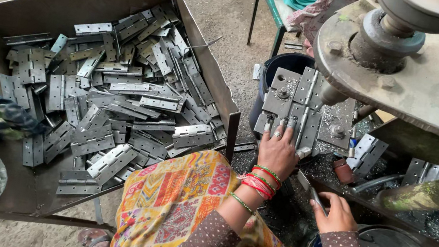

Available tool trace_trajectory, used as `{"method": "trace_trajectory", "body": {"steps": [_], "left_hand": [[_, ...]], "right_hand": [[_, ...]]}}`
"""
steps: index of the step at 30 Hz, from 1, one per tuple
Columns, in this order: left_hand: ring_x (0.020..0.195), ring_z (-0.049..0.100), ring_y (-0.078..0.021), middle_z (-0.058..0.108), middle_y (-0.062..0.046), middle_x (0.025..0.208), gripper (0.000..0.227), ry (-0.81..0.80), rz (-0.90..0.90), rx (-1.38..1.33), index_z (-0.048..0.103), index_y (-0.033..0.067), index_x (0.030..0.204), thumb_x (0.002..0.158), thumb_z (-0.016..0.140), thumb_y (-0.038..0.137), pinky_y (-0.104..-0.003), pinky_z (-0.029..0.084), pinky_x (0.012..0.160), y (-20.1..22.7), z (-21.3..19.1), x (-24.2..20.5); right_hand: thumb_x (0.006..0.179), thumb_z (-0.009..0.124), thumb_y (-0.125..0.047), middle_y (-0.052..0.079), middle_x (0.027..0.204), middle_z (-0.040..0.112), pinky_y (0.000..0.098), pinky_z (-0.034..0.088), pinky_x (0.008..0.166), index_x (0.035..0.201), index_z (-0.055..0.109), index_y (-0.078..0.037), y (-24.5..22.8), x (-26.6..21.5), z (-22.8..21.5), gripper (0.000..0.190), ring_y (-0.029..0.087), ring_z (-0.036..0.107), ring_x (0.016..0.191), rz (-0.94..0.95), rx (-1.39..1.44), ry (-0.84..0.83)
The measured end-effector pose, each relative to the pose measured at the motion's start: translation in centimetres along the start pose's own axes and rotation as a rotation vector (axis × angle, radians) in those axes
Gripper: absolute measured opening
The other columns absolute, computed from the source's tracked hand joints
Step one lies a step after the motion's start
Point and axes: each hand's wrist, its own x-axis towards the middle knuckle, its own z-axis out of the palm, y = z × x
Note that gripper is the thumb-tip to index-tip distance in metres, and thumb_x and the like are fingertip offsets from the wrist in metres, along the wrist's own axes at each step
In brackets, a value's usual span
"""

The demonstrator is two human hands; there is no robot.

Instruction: The person repeatedly picks metal hinge pieces from a bin, places them under a press, and operates the machine to punch holes. The processed pieces are then dropped into a metal bowl.

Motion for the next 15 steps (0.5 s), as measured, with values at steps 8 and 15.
{"method": "trace_trajectory", "body": {"steps": [8, 15], "left_hand": [[0.134, 0.052, -0.0318, 0.059, -0.014, 0.136, 0.045, 0.081, 0.001, -0.04, 0.077, 0.0004, 0.106, 0.09, 0.061, 0.038, -0.056, 0.034, 0.114, -0.2, 0.7, 0.1], [0.138, 0.05, -0.0316, 0.058, -0.014, 0.141, 0.034, 0.064, 0.047, -0.019, 0.077, 0.0028, 0.104, 0.092, 0.058, 0.028, -0.053, 0.036, 0.114, -0.3, 1.3, -0.7]], "right_hand": [[0.084, 0.072, -0.051, 0.018, 0.113, 0.075, 0.0454, 0.057, 0.087, 0.139, 0.052, -0.01, 6.9, -0.7, 10.8, 0.071, 0.038, 0.073, 0.101, 0.09, -0.077, -0.146], [0.077, 0.079, -0.053, 0.033, 0.102, 0.069, 0.0525, 0.058, 0.079, 0.136, 0.044, 0.002, 10.0, 0.0, 14.2, 0.087, 0.049, 0.069, 0.094, -0.051, 0.06, -0.136]]}}
